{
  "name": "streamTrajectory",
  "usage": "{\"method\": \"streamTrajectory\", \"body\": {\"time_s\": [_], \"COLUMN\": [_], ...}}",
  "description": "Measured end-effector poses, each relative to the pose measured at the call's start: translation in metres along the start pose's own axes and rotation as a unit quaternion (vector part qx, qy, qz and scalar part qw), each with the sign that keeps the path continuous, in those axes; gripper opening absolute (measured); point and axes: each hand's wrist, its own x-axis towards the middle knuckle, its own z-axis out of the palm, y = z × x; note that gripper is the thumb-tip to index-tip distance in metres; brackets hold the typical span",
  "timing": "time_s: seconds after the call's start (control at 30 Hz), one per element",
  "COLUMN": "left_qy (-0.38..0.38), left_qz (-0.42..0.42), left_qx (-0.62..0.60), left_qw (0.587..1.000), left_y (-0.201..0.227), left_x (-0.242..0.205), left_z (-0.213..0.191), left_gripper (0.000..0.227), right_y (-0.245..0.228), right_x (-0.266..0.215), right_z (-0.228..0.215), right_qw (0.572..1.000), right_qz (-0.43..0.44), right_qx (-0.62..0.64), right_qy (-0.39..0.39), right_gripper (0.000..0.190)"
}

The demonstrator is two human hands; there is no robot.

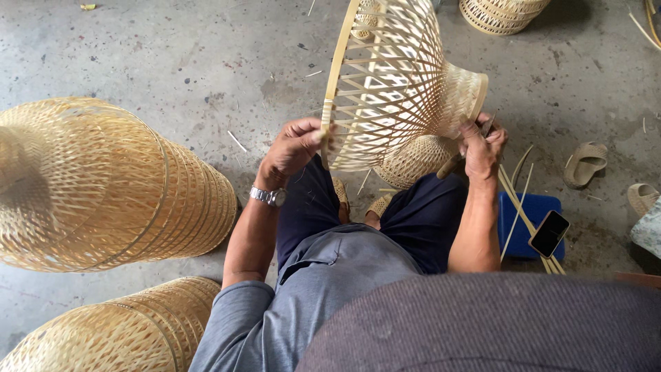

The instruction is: The person constructs a bamboo basket by weaving strips together, cutting excess material with a small knife, and securing the base of the structure.

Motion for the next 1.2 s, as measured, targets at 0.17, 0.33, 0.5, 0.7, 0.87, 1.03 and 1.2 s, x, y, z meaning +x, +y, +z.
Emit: {"method": "streamTrajectory", "body": {"time_s": [0.17,0.33,0.5,0.7,0.87,1.03,1.2], "left_qy": [0.093,0.145,0.149,0.076,0.171,0.288,0.224], "left_qz": [0.030,0.054,0.114,0.096,0.417,0.167,0.142], "left_qx": [-0.046,-0.050,0.078,0.284,0.526,0.337,0.147], "left_qw": [0.994,0.987,0.979,0.951,0.721,0.881,0.953], "left_y": [0.011,-0.008,-0.017,-0.018,-0.008,-0.008,-0.008], "left_x": [0.012,0.024,0.025,0.013,0.031,0.028,0.024], "left_z": [0.011,0.004,0.022,0.078,0.039,-0.004,-0.001], "left_gripper": [0.025,0.020,0.022,0.027,0.022,0.041,0.042], "right_y": [-0.005,-0.001,0.018,0.069,0.088,0.073,0.065], "right_x": [-0.010,-0.016,-0.017,-0.003,0.001,0.008,0.002], "right_z": [0.007,0.010,0.001,-0.009,-0.029,-0.012,0.004], "right_qw": [0.995,0.994,0.998,0.973,0.956,0.969,0.976], "right_qz": [-0.039,-0.051,-0.001,0.059,0.095,0.077,0.070], "right_qx": [-0.089,-0.098,-0.052,0.193,0.258,0.205,0.179], "right_qy": [0.011,0.006,0.030,0.110,0.105,0.111,0.104], "right_gripper": [0.033,0.034,0.031,0.021,0.022,0.021,0.019]}}
